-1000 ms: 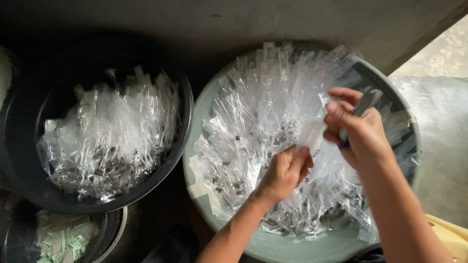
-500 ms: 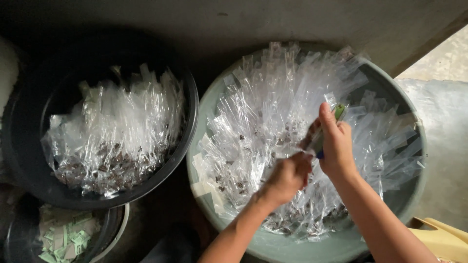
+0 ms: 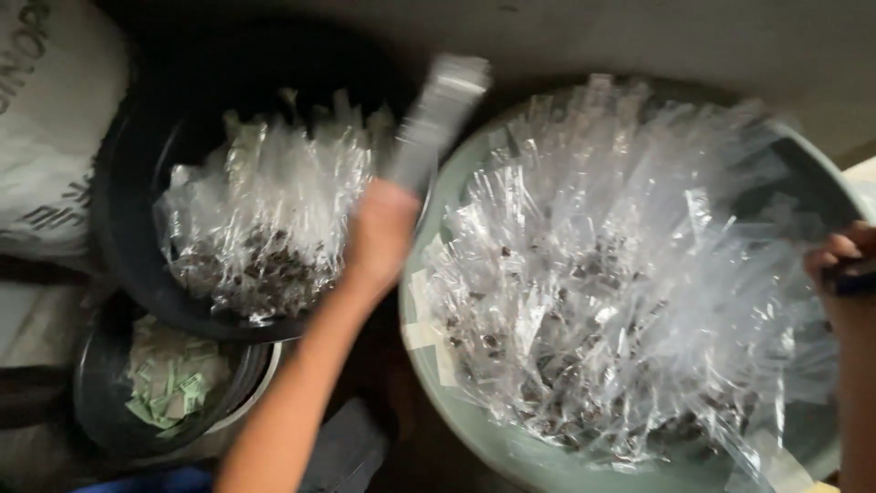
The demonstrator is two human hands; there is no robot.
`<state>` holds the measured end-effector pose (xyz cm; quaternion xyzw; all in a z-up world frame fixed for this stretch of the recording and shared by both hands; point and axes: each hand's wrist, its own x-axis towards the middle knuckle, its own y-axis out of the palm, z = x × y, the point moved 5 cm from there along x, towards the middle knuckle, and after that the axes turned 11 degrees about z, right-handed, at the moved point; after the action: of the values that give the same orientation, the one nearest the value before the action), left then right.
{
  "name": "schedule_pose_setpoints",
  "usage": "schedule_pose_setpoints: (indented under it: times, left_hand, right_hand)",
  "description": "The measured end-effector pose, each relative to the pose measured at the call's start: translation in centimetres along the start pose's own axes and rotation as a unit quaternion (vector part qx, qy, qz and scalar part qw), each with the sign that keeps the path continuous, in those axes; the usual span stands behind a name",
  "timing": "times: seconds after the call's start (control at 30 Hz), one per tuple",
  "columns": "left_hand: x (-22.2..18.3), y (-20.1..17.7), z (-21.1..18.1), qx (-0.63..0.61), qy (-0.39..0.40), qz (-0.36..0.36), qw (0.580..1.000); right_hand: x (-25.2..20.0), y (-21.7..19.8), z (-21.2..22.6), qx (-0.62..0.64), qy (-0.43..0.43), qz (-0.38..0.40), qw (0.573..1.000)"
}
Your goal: Manually sealing small plastic bags containing items using a lighter and sorting them into different containers.
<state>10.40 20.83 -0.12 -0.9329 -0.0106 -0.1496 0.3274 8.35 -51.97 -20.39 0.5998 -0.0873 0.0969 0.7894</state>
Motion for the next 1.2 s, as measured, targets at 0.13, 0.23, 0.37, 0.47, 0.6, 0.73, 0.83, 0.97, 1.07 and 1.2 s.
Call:
schedule_pose_setpoints:
  times: [0.13,0.23,0.37,0.47,0.6,0.73,0.83,0.97,1.07,1.2]
  left_hand:
    - [1.6,-7.4,5.4,0.224,-0.253,0.065,0.939]
    - [0.3,-4.8,11.1,0.375,-0.308,0.188,0.854]
    - [-1.9,-0.7,18.2,0.371,-0.287,0.258,0.845]
    - [-0.7,-0.5,13.0,0.346,-0.260,0.148,0.889]
    - [3.0,2.3,-2.6,0.137,0.076,-0.140,0.978]
    - [2.6,16.7,2.0,-0.019,-0.079,-0.043,0.996]
    - [1.5,22.7,4.4,0.016,-0.383,0.106,0.917]
    - [0.7,25.2,2.3,0.041,-0.269,0.045,0.961]
    - [1.6,22.0,-3.8,0.081,-0.083,-0.044,0.992]
    - [2.3,16.6,-11.8,-0.345,0.014,0.047,0.937]
  right_hand:
    - [0.9,2.1,-1.9,-0.240,0.029,0.021,0.970]
    - [0.9,6.4,-5.7,-0.125,0.078,0.022,0.989]
    - [0.9,16.0,-10.6,-0.326,0.063,-0.100,0.938]
    - [1.4,22.5,-13.0,-0.428,0.045,-0.179,0.885]
    - [2.0,28.1,-16.3,-0.455,0.046,-0.185,0.870]
    - [2.0,31.1,-17.7,-0.479,0.046,-0.193,0.855]
    - [2.3,33.5,-18.6,-0.499,0.033,-0.175,0.848]
    - [2.3,34.3,-19.2,-0.494,0.025,-0.184,0.849]
    - [2.4,34.1,-19.6,-0.484,0.023,-0.206,0.850]
    - [2.4,33.9,-21.0,-0.558,0.063,-0.188,0.806]
